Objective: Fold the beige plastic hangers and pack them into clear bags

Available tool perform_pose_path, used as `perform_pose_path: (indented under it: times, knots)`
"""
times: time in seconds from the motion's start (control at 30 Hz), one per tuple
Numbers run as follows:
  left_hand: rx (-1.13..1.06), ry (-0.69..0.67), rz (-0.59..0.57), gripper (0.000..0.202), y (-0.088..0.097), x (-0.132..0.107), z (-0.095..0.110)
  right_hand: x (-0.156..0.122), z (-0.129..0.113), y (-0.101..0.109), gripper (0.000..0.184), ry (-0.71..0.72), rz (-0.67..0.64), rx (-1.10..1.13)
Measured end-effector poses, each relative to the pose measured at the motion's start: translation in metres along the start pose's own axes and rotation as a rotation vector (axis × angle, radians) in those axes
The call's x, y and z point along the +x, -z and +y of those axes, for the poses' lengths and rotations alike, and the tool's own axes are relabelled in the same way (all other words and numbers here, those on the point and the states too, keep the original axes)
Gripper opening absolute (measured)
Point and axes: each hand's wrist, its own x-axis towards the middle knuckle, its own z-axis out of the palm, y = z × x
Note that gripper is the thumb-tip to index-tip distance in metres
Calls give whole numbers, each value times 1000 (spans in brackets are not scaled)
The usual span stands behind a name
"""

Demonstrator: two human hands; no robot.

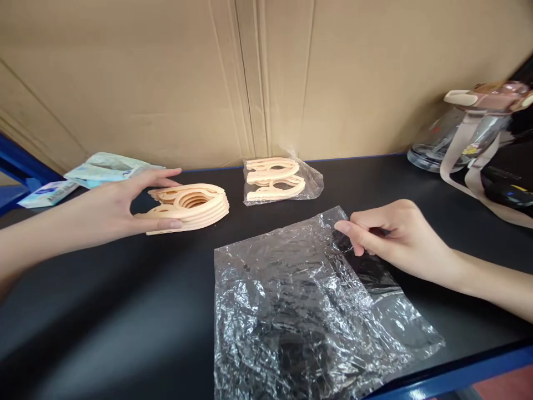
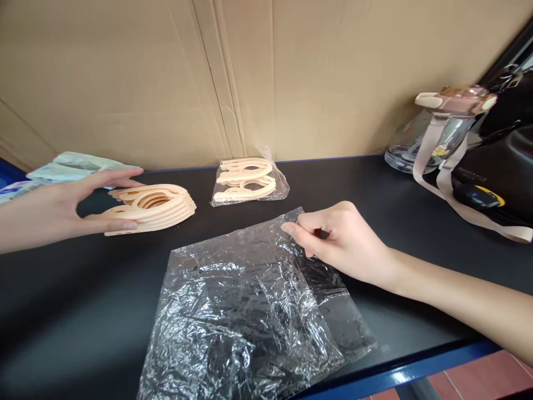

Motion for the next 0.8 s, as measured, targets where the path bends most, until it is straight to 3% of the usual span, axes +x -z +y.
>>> perform_pose_path:
  times: [0.1, 0.23, 0.4, 0.5, 0.6, 0.7, 0.8]
  knots:
    - [-51, -33, 78, 98, 0, 0, 6, -4, -2, 2, 51, 53, 103, -79]
    - [-97, 38, 242, 100, 1, -4, 25, -7, -5, 2, 43, 116, 174, -175]
    - [-38, -65, 454, 87, -5, -24, 77, -4, -17, 2, 5, 354, 280, -284]
    - [34, -251, 529, 77, -17, -42, 113, -5, -27, -1, 34, 414, 306, -426]
    - [43, -399, 517, 68, -29, -55, 142, -10, -36, -6, 53, 427, 198, -470]
    - [25, -522, 510, 77, -35, -62, 157, -15, -43, -14, 55, 513, 116, -480]
    - [24, -544, 509, 84, -37, -64, 163, -16, -47, -21, 46, 593, 138, -495]
